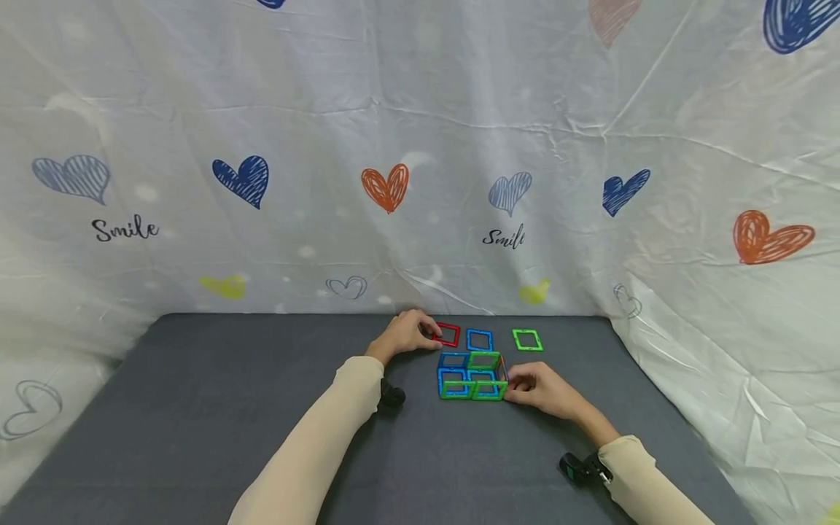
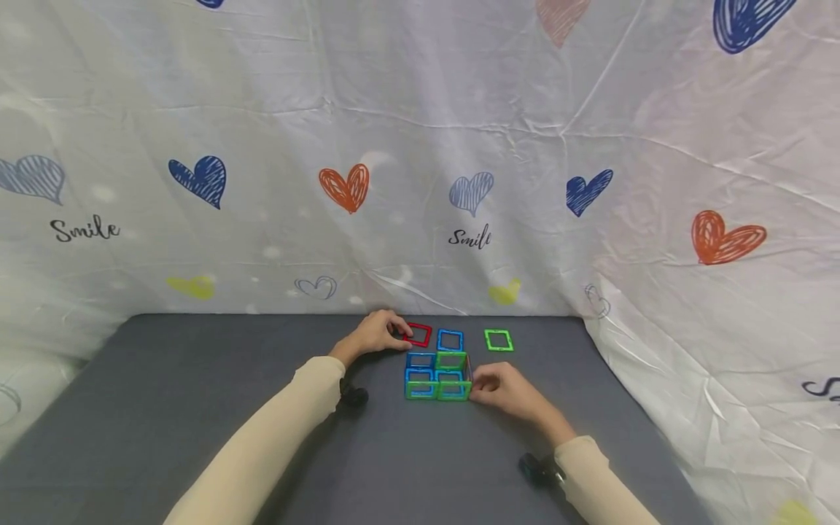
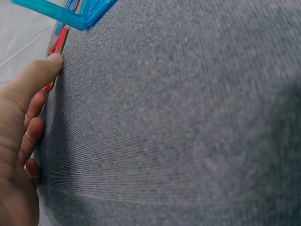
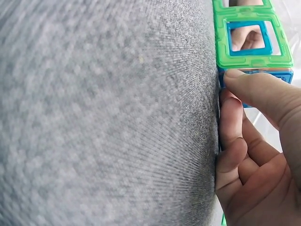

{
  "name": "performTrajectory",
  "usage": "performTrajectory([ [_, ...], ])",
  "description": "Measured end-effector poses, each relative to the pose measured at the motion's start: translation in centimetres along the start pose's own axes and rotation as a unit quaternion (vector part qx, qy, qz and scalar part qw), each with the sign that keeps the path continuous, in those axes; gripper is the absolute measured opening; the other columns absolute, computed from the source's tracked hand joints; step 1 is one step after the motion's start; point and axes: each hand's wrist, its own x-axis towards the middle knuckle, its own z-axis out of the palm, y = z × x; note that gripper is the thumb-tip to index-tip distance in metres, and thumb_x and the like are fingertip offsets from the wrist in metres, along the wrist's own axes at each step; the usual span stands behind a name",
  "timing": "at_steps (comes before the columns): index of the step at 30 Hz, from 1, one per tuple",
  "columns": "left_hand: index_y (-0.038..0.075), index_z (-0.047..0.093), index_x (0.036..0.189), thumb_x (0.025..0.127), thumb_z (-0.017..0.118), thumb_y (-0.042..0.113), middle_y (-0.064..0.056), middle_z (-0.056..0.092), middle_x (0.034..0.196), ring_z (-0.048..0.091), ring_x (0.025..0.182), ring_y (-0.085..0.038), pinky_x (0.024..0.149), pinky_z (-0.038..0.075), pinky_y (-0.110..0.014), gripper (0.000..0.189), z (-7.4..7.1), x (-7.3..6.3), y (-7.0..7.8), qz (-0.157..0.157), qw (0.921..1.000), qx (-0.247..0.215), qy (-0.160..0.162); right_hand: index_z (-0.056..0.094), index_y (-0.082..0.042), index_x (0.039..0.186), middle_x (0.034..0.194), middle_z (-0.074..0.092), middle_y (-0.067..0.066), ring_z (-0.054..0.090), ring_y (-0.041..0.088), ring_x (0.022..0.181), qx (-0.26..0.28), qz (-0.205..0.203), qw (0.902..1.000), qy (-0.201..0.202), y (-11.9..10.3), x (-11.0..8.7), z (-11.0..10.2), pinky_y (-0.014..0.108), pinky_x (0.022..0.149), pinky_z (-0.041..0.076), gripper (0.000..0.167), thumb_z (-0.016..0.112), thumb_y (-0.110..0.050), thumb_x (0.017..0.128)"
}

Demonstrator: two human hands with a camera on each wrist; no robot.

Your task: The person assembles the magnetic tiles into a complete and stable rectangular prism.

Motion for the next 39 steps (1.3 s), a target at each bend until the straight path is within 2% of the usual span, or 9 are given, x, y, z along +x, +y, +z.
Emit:
performTrajectory([
  [6,0.026,0.081,0.094,0.088,0.083,0.033,0.011,0.064,0.091,0.057,0.081,-0.010,0.076,0.047,-0.033,0.010,0.0,-0.2,-0.1,-0.005,1.0000,-0.002,0.004,0.074,-0.007,0.097,0.088,0.070,0.005,0.066,0.017,0.074,0.000,0.004,1.0000,-0.004,0.0,0.2,0.1,0.027,0.065,0.053,0.007,0.075,-0.002,0.092],
  [15,0.025,0.080,0.091,0.091,0.081,0.029,0.012,0.065,0.088,0.057,0.079,-0.008,0.076,0.045,-0.035,0.004,-0.1,-0.6,-0.3,0.026,0.9996,-0.004,0.011,0.073,-0.006,0.097,0.088,0.070,0.006,0.066,0.019,0.074,-0.002,0.004,1.0000,-0.002,-0.1,0.3,0.2,0.027,0.064,0.053,0.007,0.075,-0.001,0.092],
  [22,0.019,0.078,0.090,0.094,0.078,0.024,0.007,0.063,0.090,0.056,0.076,-0.009,0.072,0.048,-0.031,0.006,-0.4,-0.8,-0.2,0.041,0.9986,-0.030,0.011,0.073,-0.007,0.096,0.088,0.070,0.003,0.065,0.018,0.074,-0.002,0.000,1.0000,-0.001,-0.3,0.2,0.1,0.027,0.064,0.053,0.007,0.075,-0.002,0.092],
  [26,0.018,0.077,0.092,0.096,0.075,0.020,0.006,0.063,0.092,0.056,0.078,-0.011,0.073,0.049,-0.032,0.005,-1.1,-1.0,0.0,0.048,0.9984,-0.028,0.010,0.073,-0.007,0.097,0.088,0.070,0.002,0.065,0.017,0.074,-0.001,-0.006,1.0000,-0.002,-0.3,0.0,0.1,0.028,0.065,0.053,0.007,0.075,-0.002,0.092],
  [32,0.016,0.076,0.092,0.097,0.073,0.018,0.005,0.061,0.092,0.054,0.083,-0.013,0.079,0.046,-0.036,0.005,-2.4,-1.6,0.0,0.047,0.9984,-0.017,0.026,0.072,-0.008,0.096,0.088,0.069,0.002,0.065,0.016,0.074,-0.006,-0.005,1.0000,-0.001,-0.2,-0.1,0.0,0.028,0.065,0.053,0.007,0.075,-0.003,0.093],
  [39,0.012,0.073,0.091,0.096,0.073,0.013,0.001,0.058,0.092,0.052,0.081,-0.017,0.076,0.047,-0.035,0.005,-3.9,-3.0,-0.9,0.066,0.9963,-0.019,0.052,0.073,-0.007,0.097,0.089,0.069,0.003,0.066,0.018,0.075,0.001,-0.003,1.0000,-0.001,-0.2,-0.3,0.0,0.028,0.065,0.054,0.006,0.075,-0.003,0.093],
])
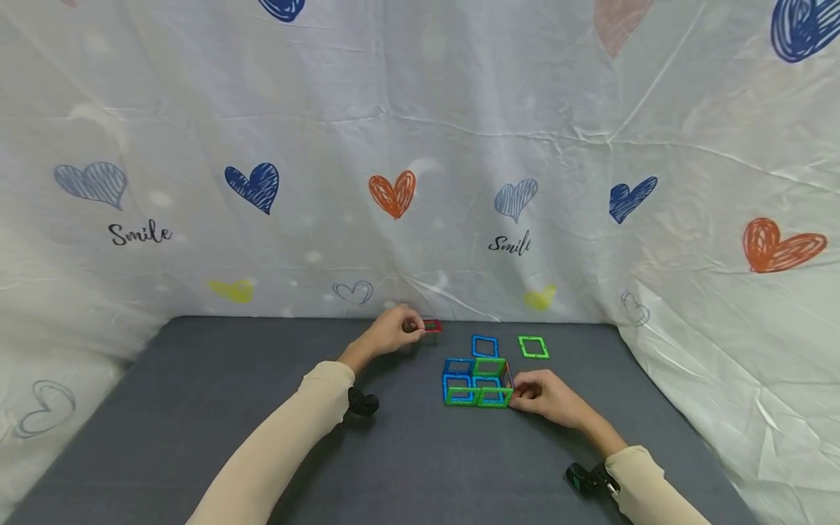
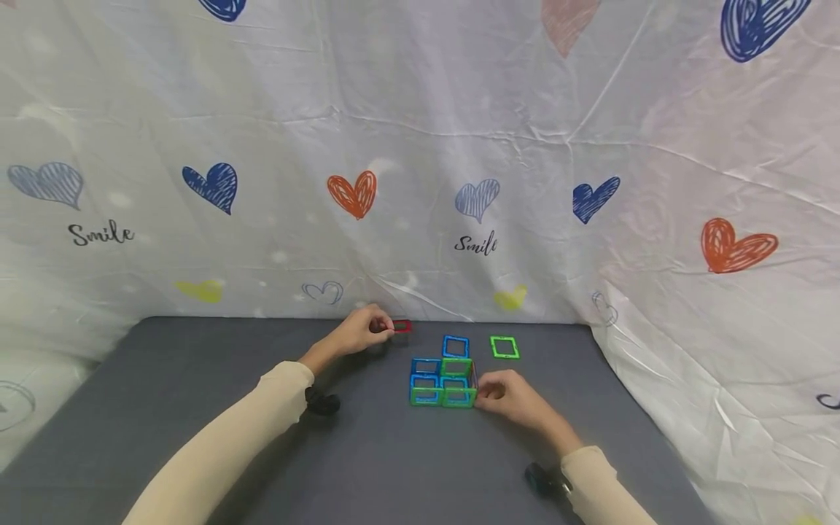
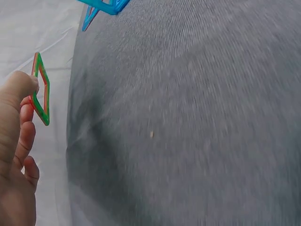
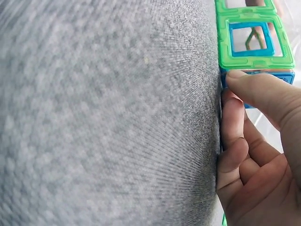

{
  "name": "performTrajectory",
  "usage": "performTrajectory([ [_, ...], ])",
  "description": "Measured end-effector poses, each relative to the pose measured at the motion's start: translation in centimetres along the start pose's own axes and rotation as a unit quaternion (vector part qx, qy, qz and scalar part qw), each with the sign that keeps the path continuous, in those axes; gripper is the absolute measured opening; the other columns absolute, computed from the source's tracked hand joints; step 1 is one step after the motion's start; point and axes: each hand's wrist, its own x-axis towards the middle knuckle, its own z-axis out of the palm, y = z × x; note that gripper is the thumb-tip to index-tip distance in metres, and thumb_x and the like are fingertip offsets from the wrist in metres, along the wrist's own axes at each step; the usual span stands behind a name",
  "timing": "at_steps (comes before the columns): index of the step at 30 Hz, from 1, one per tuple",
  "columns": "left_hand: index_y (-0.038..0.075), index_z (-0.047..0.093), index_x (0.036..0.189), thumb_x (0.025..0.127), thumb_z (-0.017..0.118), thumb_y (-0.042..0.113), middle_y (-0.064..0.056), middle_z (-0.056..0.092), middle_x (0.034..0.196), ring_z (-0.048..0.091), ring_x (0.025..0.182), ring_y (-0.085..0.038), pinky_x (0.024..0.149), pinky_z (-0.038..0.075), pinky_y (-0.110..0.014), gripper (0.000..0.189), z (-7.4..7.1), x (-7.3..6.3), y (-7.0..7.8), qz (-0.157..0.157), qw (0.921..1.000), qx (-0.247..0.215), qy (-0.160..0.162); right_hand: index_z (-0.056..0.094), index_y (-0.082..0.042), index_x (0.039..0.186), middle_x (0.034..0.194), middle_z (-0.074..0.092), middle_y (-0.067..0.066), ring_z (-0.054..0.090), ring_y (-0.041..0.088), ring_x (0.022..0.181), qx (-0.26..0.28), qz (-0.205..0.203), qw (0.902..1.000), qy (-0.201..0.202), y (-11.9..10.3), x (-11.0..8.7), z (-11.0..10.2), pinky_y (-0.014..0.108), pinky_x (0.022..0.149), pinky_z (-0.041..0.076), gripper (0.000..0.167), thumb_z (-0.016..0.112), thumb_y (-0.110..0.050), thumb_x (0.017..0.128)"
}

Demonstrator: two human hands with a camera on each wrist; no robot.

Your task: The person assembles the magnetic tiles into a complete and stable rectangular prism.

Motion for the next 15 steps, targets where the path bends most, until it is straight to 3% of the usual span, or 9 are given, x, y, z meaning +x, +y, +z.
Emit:
performTrajectory([
  [8,0.013,0.070,0.092,0.097,0.071,0.014,0.001,0.058,0.093,0.051,0.082,-0.017,0.075,0.046,-0.036,0.006,-1.7,-1.8,-1.1,0.025,0.9994,0.014,0.021,0.073,-0.006,0.097,0.089,0.070,0.006,0.065,0.020,0.074,0.010,-0.004,0.9999,-0.005,0.0,0.0,0.1,0.027,0.064,0.053,0.006,0.074,-0.003,0.093],
  [15,0.012,0.069,0.092,0.097,0.072,0.013,-0.001,0.058,0.095,0.054,0.085,-0.019,0.078,0.047,-0.038,0.006,-2.9,-2.9,-1.2,0.048,0.9977,0.027,0.039,0.072,-0.005,0.098,0.089,0.069,0.004,0.065,0.018,0.073,0.006,-0.001,1.0000,-0.007,-0.1,0.1,0.0,0.027,0.064,0.053,0.005,0.074,-0.003,0.093],
])
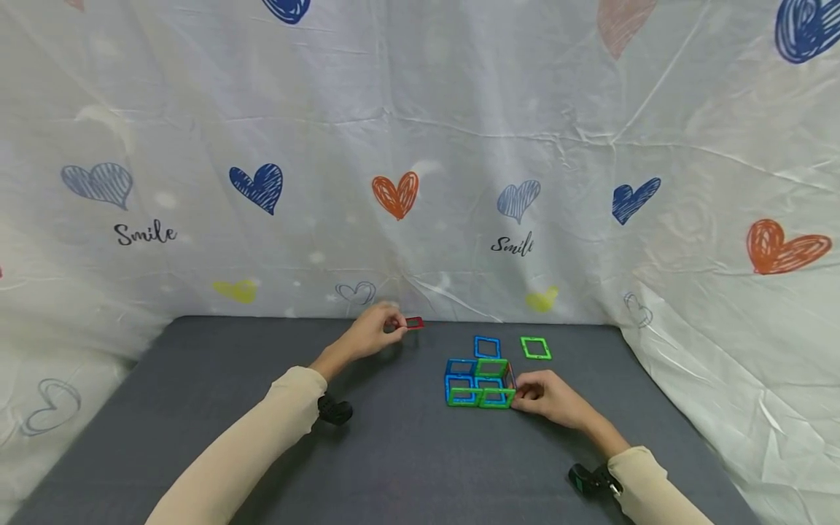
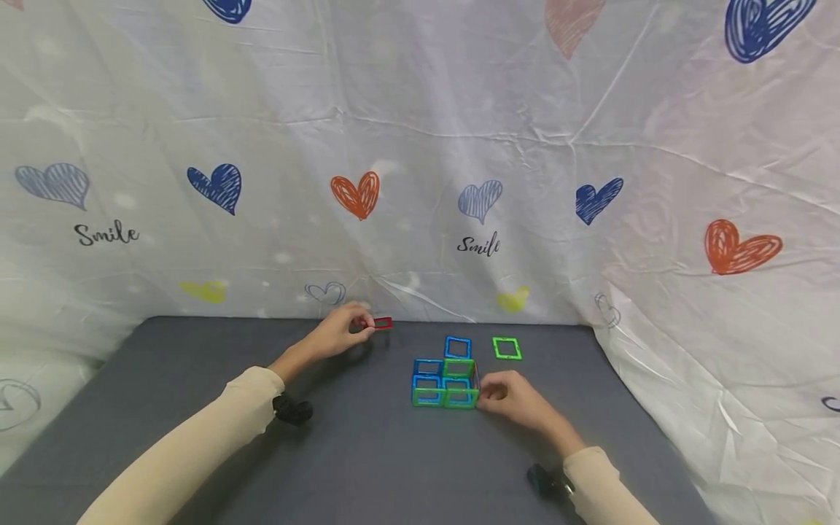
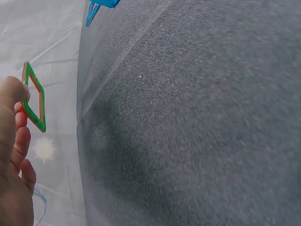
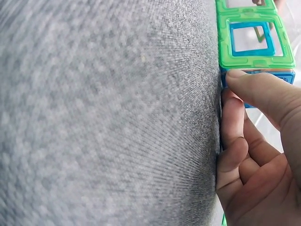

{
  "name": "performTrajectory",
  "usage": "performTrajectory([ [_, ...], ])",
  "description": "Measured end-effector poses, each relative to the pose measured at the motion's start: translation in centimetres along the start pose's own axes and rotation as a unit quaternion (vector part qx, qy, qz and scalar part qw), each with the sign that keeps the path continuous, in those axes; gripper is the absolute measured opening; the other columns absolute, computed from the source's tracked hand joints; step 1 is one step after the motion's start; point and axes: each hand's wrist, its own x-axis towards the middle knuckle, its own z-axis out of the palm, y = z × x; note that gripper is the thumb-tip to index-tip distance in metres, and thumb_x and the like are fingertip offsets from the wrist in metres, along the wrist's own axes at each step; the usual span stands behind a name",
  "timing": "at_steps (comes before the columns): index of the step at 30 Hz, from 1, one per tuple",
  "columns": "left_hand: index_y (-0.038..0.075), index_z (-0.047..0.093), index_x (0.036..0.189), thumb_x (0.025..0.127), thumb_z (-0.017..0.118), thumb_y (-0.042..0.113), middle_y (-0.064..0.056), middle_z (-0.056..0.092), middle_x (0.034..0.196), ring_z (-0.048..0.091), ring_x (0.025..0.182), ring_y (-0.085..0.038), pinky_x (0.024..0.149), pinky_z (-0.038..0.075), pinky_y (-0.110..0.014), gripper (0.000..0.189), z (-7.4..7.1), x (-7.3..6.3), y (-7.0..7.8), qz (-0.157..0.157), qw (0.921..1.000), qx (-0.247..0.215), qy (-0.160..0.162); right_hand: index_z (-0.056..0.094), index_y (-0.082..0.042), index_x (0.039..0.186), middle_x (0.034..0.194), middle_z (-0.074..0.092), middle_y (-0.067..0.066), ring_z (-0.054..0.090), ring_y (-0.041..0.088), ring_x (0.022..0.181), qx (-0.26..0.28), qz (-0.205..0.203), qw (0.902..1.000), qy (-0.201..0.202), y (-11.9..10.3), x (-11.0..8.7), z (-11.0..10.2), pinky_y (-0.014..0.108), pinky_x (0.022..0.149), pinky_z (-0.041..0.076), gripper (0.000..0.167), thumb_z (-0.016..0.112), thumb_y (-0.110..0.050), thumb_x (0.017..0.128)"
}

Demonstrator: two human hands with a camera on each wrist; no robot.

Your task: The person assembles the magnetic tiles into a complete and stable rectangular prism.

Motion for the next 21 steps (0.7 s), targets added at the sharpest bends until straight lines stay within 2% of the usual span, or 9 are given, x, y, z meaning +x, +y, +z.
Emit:
performTrajectory([
  [9,0.008,0.064,0.092,0.093,0.072,0.006,-0.004,0.053,0.091,0.055,0.083,-0.029,0.073,0.047,-0.038,0.008,-0.6,-1.3,0.4,0.046,0.9977,0.005,0.050,0.072,-0.004,0.098,0.089,0.069,0.006,0.064,0.018,0.073,0.002,0.001,1.0000,0.001,0.0,0.1,-0.1,0.027,0.064,0.053,0.006,0.074,-0.002,0.093],
  [21,0.011,0.063,0.097,0.098,0.069,0.010,-0.002,0.055,0.100,0.056,0.091,-0.026,0.083,0.049,-0.041,0.006,-1.2,-2.7,0.8,0.017,0.9991,-0.019,0.032,0.072,-0.005,0.098,0.089,0.069,0.006,0.065,0.018,0.074,0.010,0.004,0.9999,-0.001,-0.1,-0.1,0.0,0.027,0.064,0.053,0.007,0.074,-0.001,0.092],
])
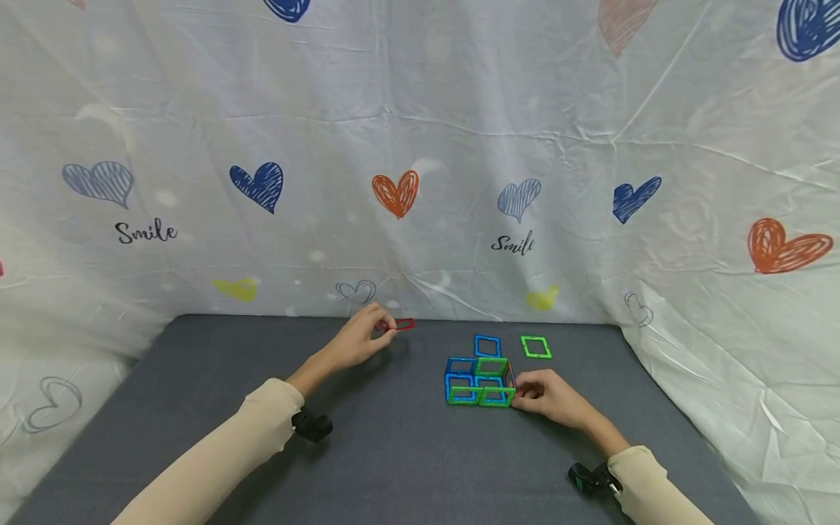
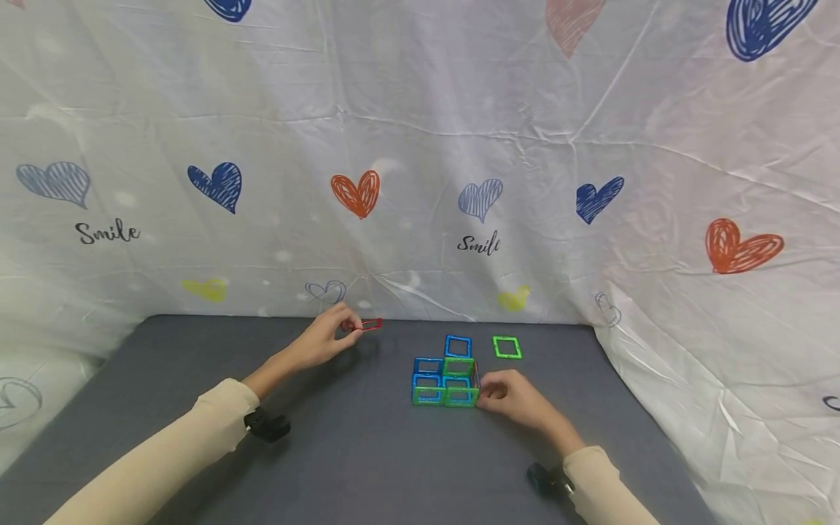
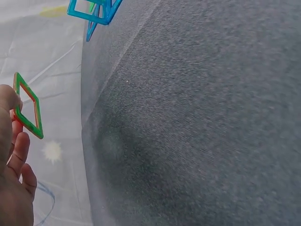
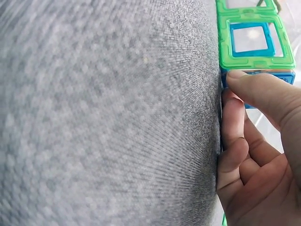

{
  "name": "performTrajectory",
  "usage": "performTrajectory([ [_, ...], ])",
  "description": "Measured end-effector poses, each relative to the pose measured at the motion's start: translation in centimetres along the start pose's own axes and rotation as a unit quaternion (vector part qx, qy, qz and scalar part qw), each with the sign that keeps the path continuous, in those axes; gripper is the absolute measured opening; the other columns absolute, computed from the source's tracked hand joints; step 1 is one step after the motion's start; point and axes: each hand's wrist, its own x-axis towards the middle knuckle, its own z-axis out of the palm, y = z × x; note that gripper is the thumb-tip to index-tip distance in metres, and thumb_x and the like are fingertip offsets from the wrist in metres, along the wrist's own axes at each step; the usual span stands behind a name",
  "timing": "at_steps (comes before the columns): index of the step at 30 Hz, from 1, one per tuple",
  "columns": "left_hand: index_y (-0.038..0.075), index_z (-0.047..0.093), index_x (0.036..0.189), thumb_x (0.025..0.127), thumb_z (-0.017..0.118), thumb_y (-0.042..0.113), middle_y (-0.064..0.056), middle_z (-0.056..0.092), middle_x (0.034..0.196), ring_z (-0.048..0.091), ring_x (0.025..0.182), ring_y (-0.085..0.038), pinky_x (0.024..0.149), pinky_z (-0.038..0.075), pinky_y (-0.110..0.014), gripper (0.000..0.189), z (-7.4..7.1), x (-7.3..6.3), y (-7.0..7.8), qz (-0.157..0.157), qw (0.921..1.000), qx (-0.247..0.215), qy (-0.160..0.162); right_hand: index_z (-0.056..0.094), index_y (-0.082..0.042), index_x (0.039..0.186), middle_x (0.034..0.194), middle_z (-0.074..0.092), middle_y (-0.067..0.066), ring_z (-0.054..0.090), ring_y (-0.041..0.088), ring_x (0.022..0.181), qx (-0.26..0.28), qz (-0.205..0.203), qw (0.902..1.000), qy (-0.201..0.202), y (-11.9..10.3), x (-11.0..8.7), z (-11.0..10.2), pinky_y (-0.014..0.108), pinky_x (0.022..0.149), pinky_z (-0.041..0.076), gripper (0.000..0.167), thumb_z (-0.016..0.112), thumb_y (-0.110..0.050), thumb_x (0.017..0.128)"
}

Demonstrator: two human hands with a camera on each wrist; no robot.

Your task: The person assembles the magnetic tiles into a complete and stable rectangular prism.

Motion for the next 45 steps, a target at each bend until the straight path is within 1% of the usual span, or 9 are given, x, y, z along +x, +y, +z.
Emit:
performTrajectory([
  [3,0.010,0.063,0.099,0.101,0.067,0.012,-0.002,0.053,0.100,0.054,0.092,-0.026,0.084,0.049,-0.044,0.005,-0.3,-0.5,0.2,-0.014,0.9997,-0.016,-0.007,0.072,-0.004,0.098,0.089,0.069,0.007,0.065,0.019,0.074,0.005,-0.006,1.0000,-0.002,0.0,0.0,0.1,0.027,0.064,0.053,0.007,0.074,-0.001,0.092],
  [7,0.007,0.063,0.102,0.103,0.064,0.014,-0.002,0.052,0.102,0.054,0.091,-0.021,0.084,0.050,-0.045,0.007,-0.6,-1.3,0.3,-0.024,0.9995,-0.022,-0.005,0.072,-0.004,0.097,0.088,0.069,0.008,0.065,0.020,0.074,0.005,-0.013,0.9999,-0.002,0.0,0.0,0.1,0.027,0.064,0.053,0.006,0.074,0.000,0.093],
  [15,0.003,0.064,0.105,0.105,0.060,0.010,-0.002,0.052,0.101,0.055,0.088,-0.017,0.079,0.049,-0.042,0.008,-0.6,-2.3,0.3,-0.023,0.9992,-0.033,0.009,0.072,-0.004,0.097,0.088,0.069,0.007,0.065,0.020,0.073,0.005,-0.014,0.9999,-0.003,0.1,0.0,0.1,0.027,0.063,0.052,0.006,0.074,-0.001,0.093],
  [17,0.005,0.064,0.105,0.105,0.059,0.010,-0.001,0.054,0.100,0.055,0.087,-0.017,0.078,0.049,-0.041,0.007,-0.6,-2.4,0.3,-0.022,0.9990,-0.035,0.017,0.072,-0.004,0.097,0.088,0.069,0.007,0.065,0.020,0.073,0.004,-0.013,0.9999,-0.003,0.2,-0.1,0.1,0.027,0.063,0.053,0.006,0.074,-0.001,0.093],
  [25,0.005,0.071,0.101,0.099,0.068,0.009,0.004,0.060,0.093,0.060,0.082,-0.012,0.073,0.053,-0.034,0.005,-0.5,-3.0,0.7,-0.023,0.9970,-0.062,0.040,0.072,-0.005,0.097,0.088,0.069,0.008,0.064,0.020,0.072,0.004,-0.012,0.9999,-0.001,0.2,-0.1,0.1,0.027,0.063,0.052,0.006,0.074,-0.002,0.093],
  [31,0.004,0.075,0.097,0.097,0.072,0.009,0.005,0.062,0.089,0.062,0.078,-0.011,0.071,0.055,-0.031,0.005,-0.1,-3.6,1.1,-0.022,0.9944,-0.089,0.053,0.072,-0.005,0.097,0.088,0.069,0.008,0.064,0.021,0.073,0.003,0.000,1.0000,-0.001,0.1,-0.1,0.0,0.027,0.063,0.052,0.006,0.074,-0.001,0.093],
  [34,0.004,0.075,0.096,0.096,0.072,0.009,0.005,0.063,0.088,0.063,0.077,-0.011,0.070,0.056,-0.031,0.005,0.1,-3.8,1.2,-0.020,0.9933,-0.093,0.065,0.072,-0.004,0.097,0.089,0.069,0.008,0.064,0.020,0.073,0.003,0.001,1.0000,-0.001,0.0,-0.1,0.0,0.027,0.063,0.052,0.006,0.074,-0.001,0.093],
  [38,0.008,0.076,0.094,0.094,0.073,0.005,0.007,0.064,0.087,0.064,0.075,-0.010,0.068,0.056,-0.031,0.004,0.4,-4.0,1.5,-0.028,0.9913,-0.093,0.088,0.072,-0.004,0.097,0.089,0.069,0.008,0.064,0.019,0.073,0.004,-0.002,1.0000,-0.001,0.1,0.0,0.0,0.027,0.063,0.052,0.006,0.074,-0.001,0.093],
  [45,0.011,0.076,0.088,0.092,0.077,0.006,0.007,0.064,0.083,0.064,0.072,-0.009,0.066,0.055,-0.030,0.006,1.7,-4.4,2.8,-0.064,0.9850,-0.090,0.133,0.073,-0.004,0.098,0.089,0.069,0.008,0.064,0.018,0.073,0.001,-0.001,1.0000,0.000,0.2,0.0,0.0,0.026,0.063,0.052,0.006,0.074,-0.001,0.093],
])
